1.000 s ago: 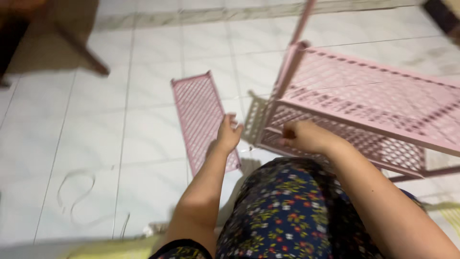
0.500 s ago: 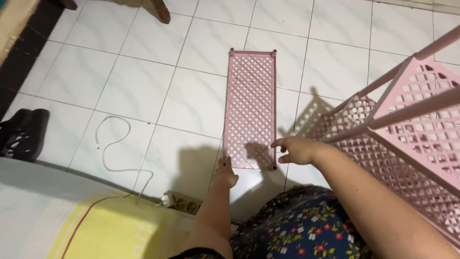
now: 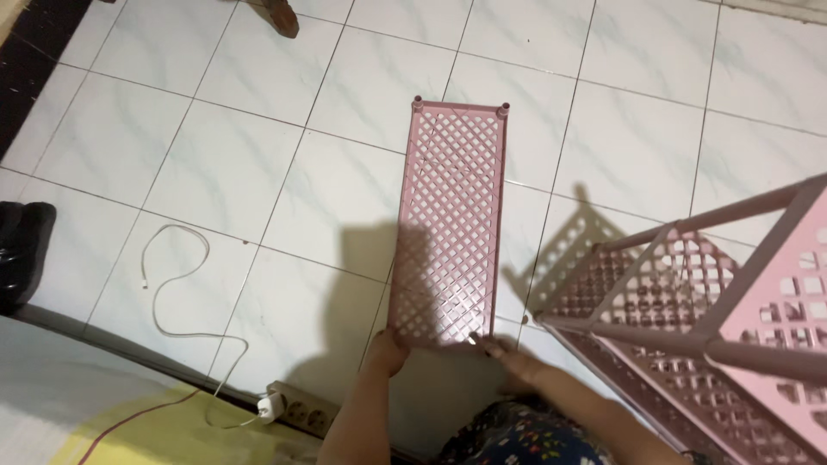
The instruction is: The person assembles a pink plastic three-tier rack by inserting vertical poles into the bottom shelf, stacking the middle and top shelves, and attaching curved handles to the top. The person works on a tiled floor with a yellow mat nearby.
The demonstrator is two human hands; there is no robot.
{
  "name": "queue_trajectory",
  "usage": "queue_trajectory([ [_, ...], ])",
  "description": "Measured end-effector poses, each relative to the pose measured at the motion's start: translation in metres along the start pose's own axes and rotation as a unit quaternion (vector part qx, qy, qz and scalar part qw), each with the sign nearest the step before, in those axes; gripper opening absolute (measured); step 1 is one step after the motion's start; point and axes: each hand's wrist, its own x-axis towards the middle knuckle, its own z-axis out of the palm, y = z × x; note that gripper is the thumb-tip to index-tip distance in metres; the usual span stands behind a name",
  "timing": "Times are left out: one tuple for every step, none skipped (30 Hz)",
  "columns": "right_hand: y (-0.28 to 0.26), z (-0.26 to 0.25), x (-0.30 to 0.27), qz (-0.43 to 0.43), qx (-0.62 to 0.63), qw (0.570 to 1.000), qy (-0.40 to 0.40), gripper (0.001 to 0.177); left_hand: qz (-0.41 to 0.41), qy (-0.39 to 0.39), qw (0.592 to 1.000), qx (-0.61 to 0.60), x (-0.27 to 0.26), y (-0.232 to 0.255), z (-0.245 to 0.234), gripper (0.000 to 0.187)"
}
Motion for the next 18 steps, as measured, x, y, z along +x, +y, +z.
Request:
queue_trajectory([
  [0.010, 0.009, 0.009, 0.005, -0.032, 0.999, 0.015, 0.083, -0.002, 0.018, 1.000, 0.004, -0.001, 0.006, 0.002, 0.042],
  [0.015, 0.015, 0.019, 0.007, -0.063, 0.998, 0.031, 0.103, -0.027, -0.004, 1.000, -0.003, -0.001, 0.011, 0.001, 0.040],
  [0.018, 0.018, 0.028, 0.023, -0.072, 0.997, 0.027, 0.103, -0.052, -0.025, 0.998, -0.011, -0.006, 0.017, 0.002, 0.039],
  [0.018, 0.020, 0.033, 0.039, -0.081, 0.996, 0.023, 0.096, -0.076, -0.048, 0.996, -0.018, -0.010, 0.025, 0.002, 0.039],
  [0.020, 0.020, 0.036, 0.054, -0.086, 0.994, 0.027, 0.090, -0.068, -0.041, 0.997, 0.022, -0.014, 0.032, 0.005, 0.043],
  [0.021, 0.020, 0.038, 0.065, -0.089, 0.993, 0.038, 0.083, -0.057, -0.034, 0.996, 0.064, -0.017, 0.036, 0.009, 0.047],
  [0.023, 0.018, 0.040, 0.077, -0.090, 0.992, 0.047, 0.077, -0.047, -0.027, 0.993, 0.107, -0.017, 0.040, 0.011, 0.051],
  [0.022, 0.016, 0.044, 0.087, -0.089, 0.991, 0.057, 0.071, -0.032, -0.046, 0.992, 0.116, -0.017, 0.043, 0.011, 0.053],
  [0.022, 0.014, 0.048, 0.099, -0.088, 0.989, 0.065, 0.065, -0.017, -0.064, 0.990, 0.125, -0.018, 0.044, 0.010, 0.055],
  [0.026, 0.013, 0.047, 0.111, -0.084, 0.987, 0.075, 0.060, -0.001, -0.087, 0.987, 0.134, -0.019, 0.047, 0.013, 0.058],
  [0.030, 0.012, 0.047, 0.124, -0.077, 0.986, 0.083, 0.055, 0.003, -0.096, 0.974, 0.203, -0.018, 0.050, 0.014, 0.050],
  [0.033, 0.010, 0.047, 0.136, -0.068, 0.984, 0.092, 0.051, 0.008, -0.105, 0.957, 0.269, -0.017, 0.054, 0.013, 0.044],
  [0.035, 0.010, 0.047, 0.146, -0.048, 0.983, 0.103, 0.048, 0.013, -0.113, 0.935, 0.335, -0.017, 0.057, 0.010, 0.038],
  [0.035, 0.010, 0.048, 0.154, -0.026, 0.982, 0.110, 0.047, 0.013, -0.125, 0.943, 0.307, -0.019, 0.058, 0.004, 0.030],
  [0.034, 0.012, 0.048, 0.156, 0.012, 0.981, 0.114, 0.046, 0.013, -0.138, 0.950, 0.278, -0.023, 0.057, -0.002, 0.025],
  [0.035, 0.012, 0.046, 0.156, 0.041, 0.980, 0.117, 0.047, 0.016, -0.150, 0.957, 0.249, -0.026, 0.058, -0.005, 0.025],
  [0.036, 0.013, 0.043, 0.157, 0.130, 0.972, 0.119, 0.051, 0.020, -0.152, 0.953, 0.261, -0.031, 0.061, -0.006, 0.025],
  [0.034, 0.014, 0.042, 0.141, 0.017, 0.985, 0.101, 0.042, 0.022, -0.149, 0.950, 0.273, -0.035, 0.060, -0.009, 0.026],
])
